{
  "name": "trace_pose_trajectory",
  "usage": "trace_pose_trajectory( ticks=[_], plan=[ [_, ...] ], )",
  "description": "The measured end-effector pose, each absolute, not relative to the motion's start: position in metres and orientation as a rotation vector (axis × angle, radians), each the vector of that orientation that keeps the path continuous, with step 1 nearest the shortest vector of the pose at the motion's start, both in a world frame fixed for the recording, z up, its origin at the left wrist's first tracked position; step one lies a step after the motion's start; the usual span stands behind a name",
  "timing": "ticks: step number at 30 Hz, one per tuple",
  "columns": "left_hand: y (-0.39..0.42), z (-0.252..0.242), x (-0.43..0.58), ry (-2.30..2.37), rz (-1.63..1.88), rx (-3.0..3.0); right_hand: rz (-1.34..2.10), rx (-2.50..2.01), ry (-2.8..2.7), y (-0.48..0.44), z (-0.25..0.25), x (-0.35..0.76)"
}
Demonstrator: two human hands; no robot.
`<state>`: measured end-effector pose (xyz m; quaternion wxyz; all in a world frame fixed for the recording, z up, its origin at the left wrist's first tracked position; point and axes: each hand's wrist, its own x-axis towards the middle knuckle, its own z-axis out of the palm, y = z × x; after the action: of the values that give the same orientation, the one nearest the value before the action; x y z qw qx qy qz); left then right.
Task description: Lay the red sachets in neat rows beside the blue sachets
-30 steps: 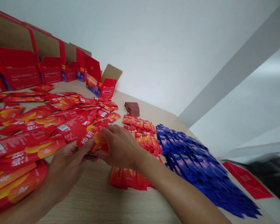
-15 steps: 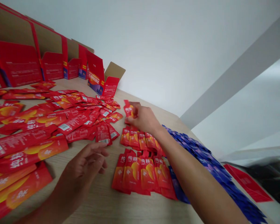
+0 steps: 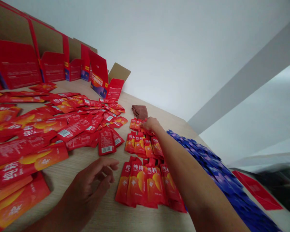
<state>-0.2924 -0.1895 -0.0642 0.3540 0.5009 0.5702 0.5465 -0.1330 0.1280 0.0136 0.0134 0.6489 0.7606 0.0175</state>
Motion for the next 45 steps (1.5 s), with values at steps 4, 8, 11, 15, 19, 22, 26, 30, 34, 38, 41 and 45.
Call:
trace_pose_trajectory(
  ticks=[4,8,11,15,19,22,26,30,34,38,41,45],
  plan=[
    [-0.187,-0.073,-0.294,1.451,1.432,1.353,0.088,1.954,2.259,0.126,0.019,-0.139],
    [-0.189,-0.066,-0.291,1.479,1.383,1.333,0.242,1.688,2.480,0.116,0.029,-0.166],
    [-0.192,-0.058,-0.289,1.478,1.364,1.312,0.320,1.251,2.724,0.104,0.026,-0.196],
    [-0.192,-0.057,-0.289,1.468,1.375,1.301,0.406,0.851,2.791,0.090,0.006,-0.230],
    [-0.191,-0.063,-0.290,1.453,1.401,1.304,0.513,0.730,2.785,0.084,-0.010,-0.239],
    [-0.188,-0.068,-0.293,1.446,1.393,1.321,0.588,0.709,2.813,0.083,-0.016,-0.234],
    [-0.186,-0.072,-0.295,1.438,1.383,1.343,0.634,0.737,2.887,0.082,-0.014,-0.227],
    [-0.185,-0.073,-0.294,1.448,1.390,1.255,0.568,0.801,3.008,0.073,0.006,-0.224],
    [-0.185,-0.072,-0.294,1.418,1.404,1.261,0.436,1.088,3.193,0.061,0.050,-0.210],
    [-0.186,-0.069,-0.295,1.413,1.417,1.257,0.102,1.492,3.346,0.052,0.089,-0.182],
    [-0.183,-0.068,-0.298,1.402,1.426,1.266,-0.402,1.664,3.371,0.042,0.091,-0.161],
    [-0.174,-0.053,-0.300,1.418,1.490,1.233,-1.268,1.690,3.172,0.008,0.061,-0.140]
  ],
)
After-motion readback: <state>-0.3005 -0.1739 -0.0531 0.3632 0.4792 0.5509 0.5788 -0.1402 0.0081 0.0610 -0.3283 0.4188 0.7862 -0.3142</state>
